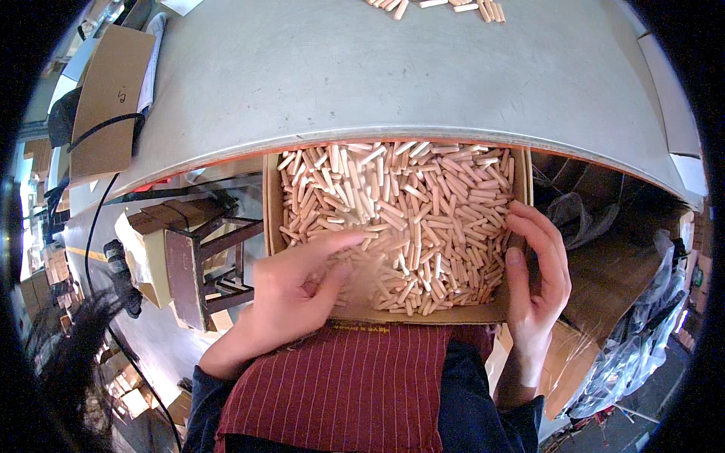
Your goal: The person sorts small, light-colored cylindrical objects on a gray table using both hands. They gather the scattered items into a pile and then transfer them into a cardboard box positioned below the table surface.
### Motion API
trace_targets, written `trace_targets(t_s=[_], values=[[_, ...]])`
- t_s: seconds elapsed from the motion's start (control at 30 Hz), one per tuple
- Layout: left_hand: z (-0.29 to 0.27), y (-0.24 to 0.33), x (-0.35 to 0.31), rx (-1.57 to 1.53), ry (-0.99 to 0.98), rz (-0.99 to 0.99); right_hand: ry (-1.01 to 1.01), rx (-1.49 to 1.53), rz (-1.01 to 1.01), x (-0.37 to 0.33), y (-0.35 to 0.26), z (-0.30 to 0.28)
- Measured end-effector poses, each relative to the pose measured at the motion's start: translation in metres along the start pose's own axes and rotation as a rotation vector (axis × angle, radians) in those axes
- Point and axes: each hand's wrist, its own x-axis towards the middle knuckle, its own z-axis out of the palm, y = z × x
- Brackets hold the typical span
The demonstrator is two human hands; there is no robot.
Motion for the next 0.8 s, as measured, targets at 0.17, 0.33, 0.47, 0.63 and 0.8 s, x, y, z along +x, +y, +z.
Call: trace_targets(t_s=[0.17, 0.33, 0.47, 0.63, 0.8], values=[[0.01, -0.005, 0.001, 0.083, -0.051, 0.116, 0.011, -0.002, 0.005, 0.0, 0.0, 0.003], [0.012, -0.003, 0.0, 0.081, -0.11, 0.095, 0.012, -0.033, 0.013, -0.001, -0.002, 0.003], [0.006, -0.005, -0.006, 0.0, -0.111, 0.061, 0.004, -0.038, 0.005, -0.001, -0.003, 0.003], [-0.02, -0.004, -0.012, -0.137, -0.067, -0.179, -0.012, -0.062, -0.012, -0.002, 0.002, 0.002], [-0.031, -0.012, -0.02, -0.351, 0.063, -0.267, -0.022, -0.046, -0.017, -0.001, 0.0, 0.002]])
